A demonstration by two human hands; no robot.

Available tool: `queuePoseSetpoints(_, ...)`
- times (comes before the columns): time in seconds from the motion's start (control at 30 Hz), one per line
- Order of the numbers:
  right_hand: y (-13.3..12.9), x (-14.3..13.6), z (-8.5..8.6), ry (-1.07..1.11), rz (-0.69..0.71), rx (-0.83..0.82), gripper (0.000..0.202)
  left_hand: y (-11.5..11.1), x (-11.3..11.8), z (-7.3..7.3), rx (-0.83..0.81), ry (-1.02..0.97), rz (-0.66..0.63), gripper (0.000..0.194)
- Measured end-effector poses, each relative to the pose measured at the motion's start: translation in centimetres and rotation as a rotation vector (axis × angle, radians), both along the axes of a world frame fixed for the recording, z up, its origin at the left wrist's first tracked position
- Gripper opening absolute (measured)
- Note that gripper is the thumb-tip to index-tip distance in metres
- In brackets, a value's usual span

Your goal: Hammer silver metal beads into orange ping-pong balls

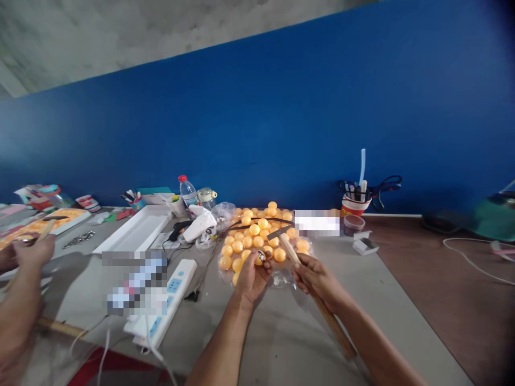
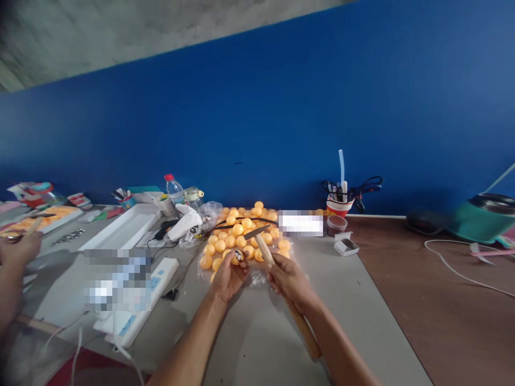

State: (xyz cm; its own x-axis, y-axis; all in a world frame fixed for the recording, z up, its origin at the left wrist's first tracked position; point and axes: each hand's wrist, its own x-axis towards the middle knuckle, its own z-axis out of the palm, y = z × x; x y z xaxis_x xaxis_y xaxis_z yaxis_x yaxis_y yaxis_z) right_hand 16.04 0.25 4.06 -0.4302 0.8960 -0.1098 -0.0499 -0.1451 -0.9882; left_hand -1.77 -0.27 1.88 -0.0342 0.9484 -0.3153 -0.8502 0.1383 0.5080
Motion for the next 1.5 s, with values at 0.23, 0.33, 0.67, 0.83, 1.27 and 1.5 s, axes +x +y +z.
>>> queuePoseSetpoints(0.23,-0.2,-0.3,-0.1,0.049,0.011,-0.045,0.034,-0.1,-0.2,0.0,0.032,-0.028,0.024,0.023)
queuePoseSetpoints(0.33,-0.4,-0.3,0.0,0.081,0.017,-0.069,0.034,-0.1,-0.1,0.1,0.039,-0.005,0.023,0.029)
queuePoseSetpoints(0.67,-0.2,0.3,0.2,-0.065,0.048,0.111,0.018,0.1,0.9,0.0,-0.03,0.227,0.022,0.054)
queuePoseSetpoints(0.83,-0.1,0.6,0.2,-0.192,0.048,0.2,0.007,0.3,0.8,-0.2,-0.026,0.276,0.041,0.055)
queuePoseSetpoints(1.27,0.7,1.1,-1.1,-0.508,0.03,0.471,0.008,0.5,0.9,-1.1,-0.045,0.406,0.014,0.042)
queuePoseSetpoints(1.5,0.1,1.1,-0.1,-0.594,0.007,0.555,0.011,0.6,1.0,-0.7,-0.081,0.398,0.008,0.038)
